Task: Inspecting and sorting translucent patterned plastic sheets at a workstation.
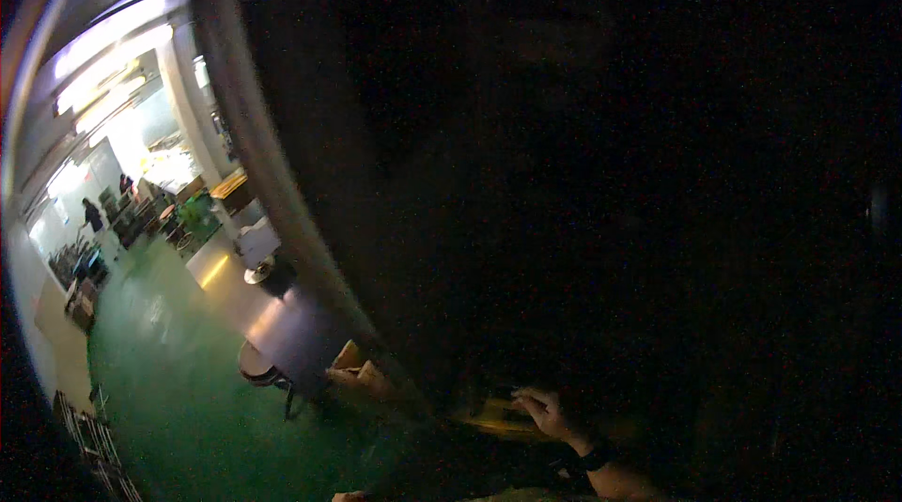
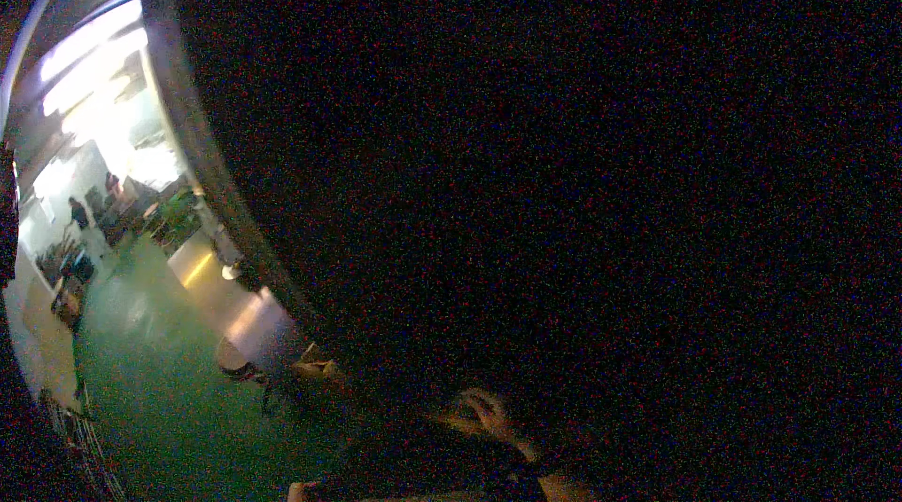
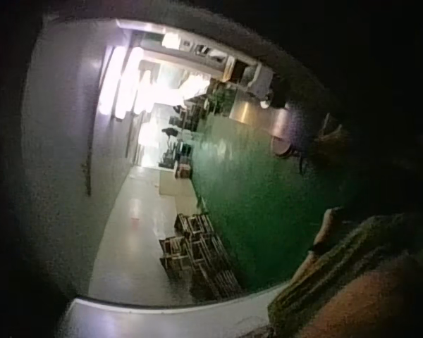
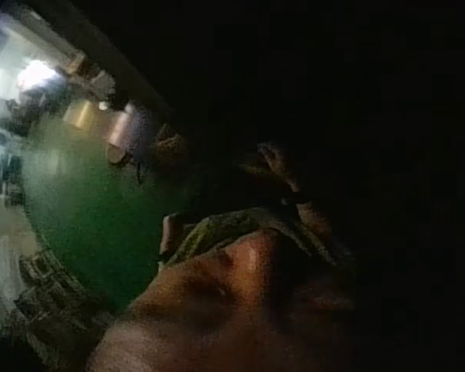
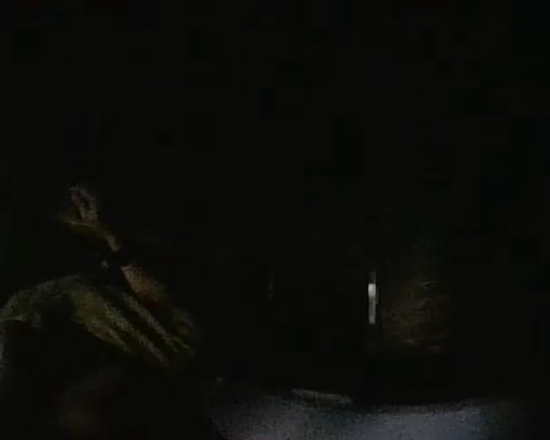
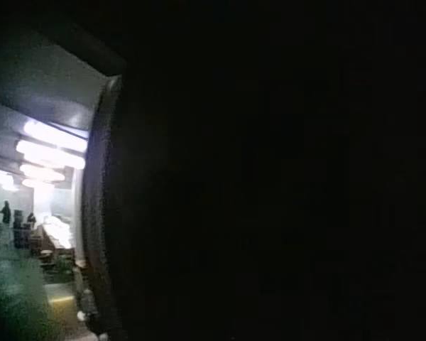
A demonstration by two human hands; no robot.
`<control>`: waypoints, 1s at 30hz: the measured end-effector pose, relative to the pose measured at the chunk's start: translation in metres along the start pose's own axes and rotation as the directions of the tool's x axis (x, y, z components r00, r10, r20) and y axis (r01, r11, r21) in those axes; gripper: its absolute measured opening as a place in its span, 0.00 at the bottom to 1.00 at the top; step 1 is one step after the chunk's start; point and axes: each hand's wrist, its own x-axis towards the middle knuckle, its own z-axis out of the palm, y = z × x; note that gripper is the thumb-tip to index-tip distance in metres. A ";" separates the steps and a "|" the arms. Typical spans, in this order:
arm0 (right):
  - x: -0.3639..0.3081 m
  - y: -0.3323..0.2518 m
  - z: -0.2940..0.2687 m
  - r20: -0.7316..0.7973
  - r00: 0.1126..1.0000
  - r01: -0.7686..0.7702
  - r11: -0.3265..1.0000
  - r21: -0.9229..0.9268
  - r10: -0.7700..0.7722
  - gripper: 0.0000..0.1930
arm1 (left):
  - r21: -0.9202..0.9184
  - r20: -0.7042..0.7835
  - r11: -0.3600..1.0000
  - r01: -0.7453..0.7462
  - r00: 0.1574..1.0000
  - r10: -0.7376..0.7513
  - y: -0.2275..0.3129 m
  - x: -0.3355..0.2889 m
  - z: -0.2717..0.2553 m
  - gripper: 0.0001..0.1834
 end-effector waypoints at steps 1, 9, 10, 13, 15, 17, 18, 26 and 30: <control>-0.003 0.010 -0.001 0.025 1.000 0.015 1.000 0.009 -0.015 0.08 | -0.023 -0.018 1.000 -0.009 1.000 0.008 -0.010 0.000 0.008 0.20; 0.017 0.000 -0.045 0.198 0.979 -0.053 0.999 0.013 0.049 0.06 | 0.195 -0.203 0.978 0.068 0.979 -0.027 -0.025 -0.003 0.049 0.21; 0.022 -0.004 -0.040 0.216 0.975 -0.051 0.999 0.005 0.048 0.06 | 0.176 -0.204 0.982 0.073 0.978 -0.036 -0.025 -0.002 0.050 0.21; 0.041 -0.022 -0.026 0.465 0.884 0.007 0.996 -0.087 0.034 0.08 | 0.031 -0.172 0.987 0.159 0.973 -0.152 -0.033 0.008 0.062 0.24; 0.066 -0.035 -0.003 0.569 0.821 0.021 0.993 -0.116 0.049 0.09 | -0.084 -0.162 0.989 0.124 0.977 -0.136 -0.014 -0.019 0.072 0.26; 0.099 -0.053 0.051 0.585 0.810 0.041 0.994 -0.106 0.029 0.09 | -0.177 -0.175 0.982 0.065 0.980 -0.097 0.012 -0.024 0.033 0.28; 0.106 -0.054 0.062 0.612 0.791 0.058 0.993 -0.103 0.017 0.09 | -0.263 -0.120 0.965 -0.001 0.992 -0.031 0.000 -0.020 0.021 0.30; 0.119 -0.033 0.121 0.715 0.693 0.090 0.972 -0.217 0.095 0.13 | 0.403 0.021 0.915 0.019 0.999 -0.029 -0.104 0.064 -0.090 0.24; 0.094 -0.004 0.127 0.871 0.454 0.188 0.935 -0.300 0.188 0.26 | 0.183 -0.005 0.947 0.265 0.963 -0.269 -0.041 0.042 -0.068 0.21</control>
